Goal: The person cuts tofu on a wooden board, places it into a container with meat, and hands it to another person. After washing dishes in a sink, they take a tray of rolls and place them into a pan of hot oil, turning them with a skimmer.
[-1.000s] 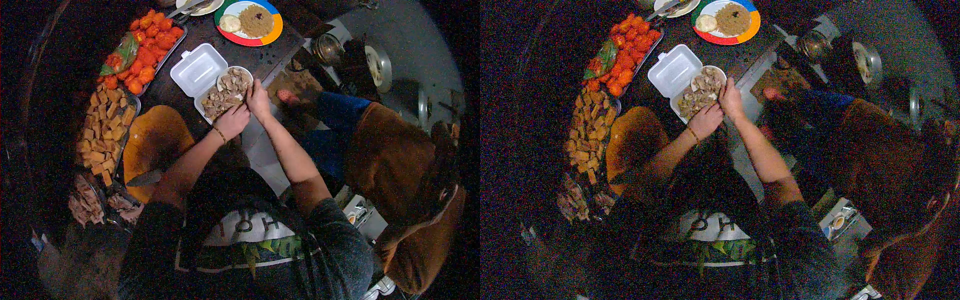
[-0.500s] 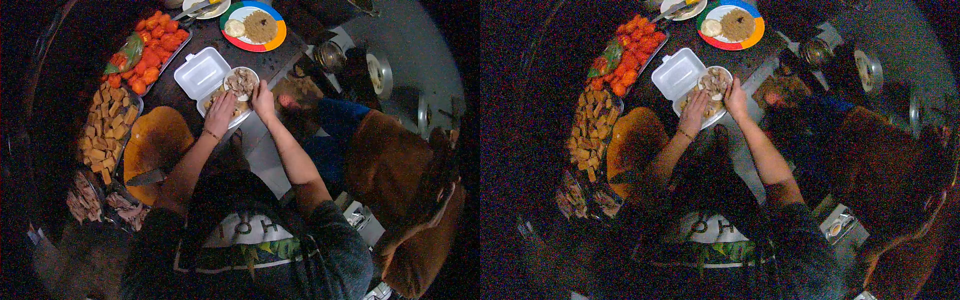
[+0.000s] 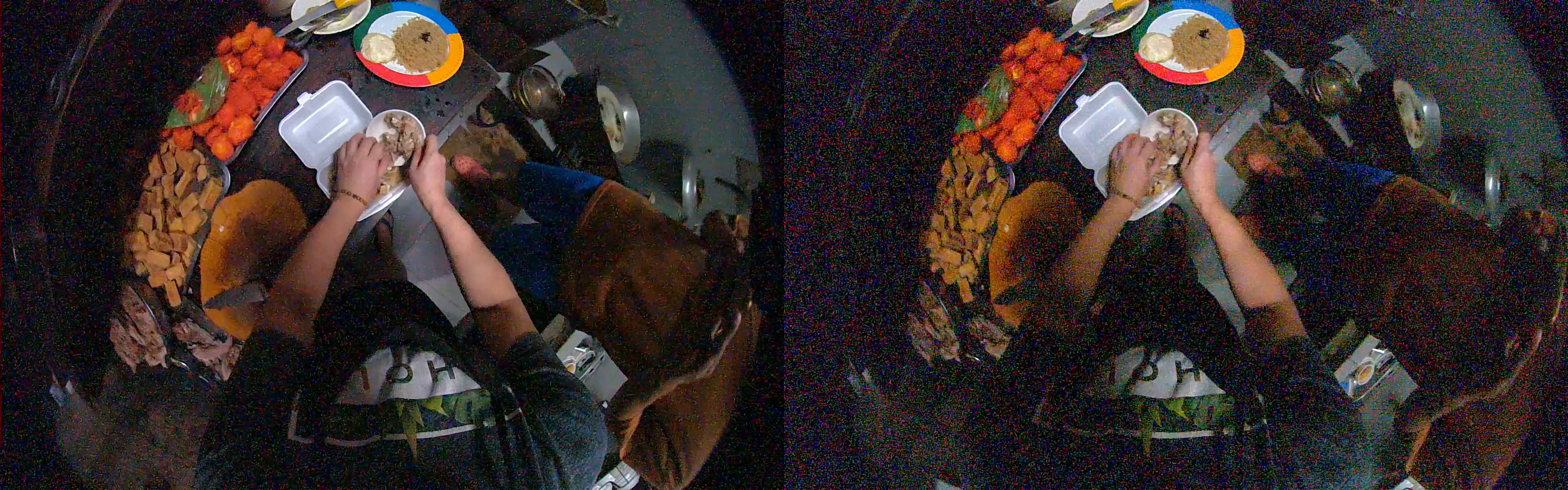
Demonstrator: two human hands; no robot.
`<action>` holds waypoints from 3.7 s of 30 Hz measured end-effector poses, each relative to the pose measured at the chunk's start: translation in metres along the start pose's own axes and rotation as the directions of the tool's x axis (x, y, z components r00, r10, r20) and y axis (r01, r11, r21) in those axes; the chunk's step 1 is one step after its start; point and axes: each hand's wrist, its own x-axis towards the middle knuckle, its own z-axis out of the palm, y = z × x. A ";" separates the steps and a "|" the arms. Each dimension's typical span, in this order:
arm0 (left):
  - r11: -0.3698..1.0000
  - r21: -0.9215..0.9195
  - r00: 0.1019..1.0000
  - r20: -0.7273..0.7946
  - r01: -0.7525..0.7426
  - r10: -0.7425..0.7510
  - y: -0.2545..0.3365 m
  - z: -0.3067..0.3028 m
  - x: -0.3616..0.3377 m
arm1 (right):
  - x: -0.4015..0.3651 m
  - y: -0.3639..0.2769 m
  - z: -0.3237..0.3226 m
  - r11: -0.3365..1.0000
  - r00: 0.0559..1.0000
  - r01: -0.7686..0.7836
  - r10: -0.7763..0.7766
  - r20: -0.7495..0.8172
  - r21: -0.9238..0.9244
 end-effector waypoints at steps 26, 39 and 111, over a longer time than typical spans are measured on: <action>0.995 0.091 0.986 0.165 -0.052 0.037 0.007 0.008 -0.031 | 0.022 0.019 -0.001 0.998 0.998 -0.032 0.036 0.058 -0.060; 0.981 0.165 0.982 0.142 0.100 -0.124 0.009 -0.026 -0.059 | 0.028 0.052 -0.009 0.996 0.998 0.037 -0.041 0.040 0.085; 0.981 -0.192 0.996 0.087 -0.003 0.020 -0.043 -0.041 -0.061 | -0.007 -0.007 -0.018 0.990 0.990 0.049 -0.031 0.140 -0.128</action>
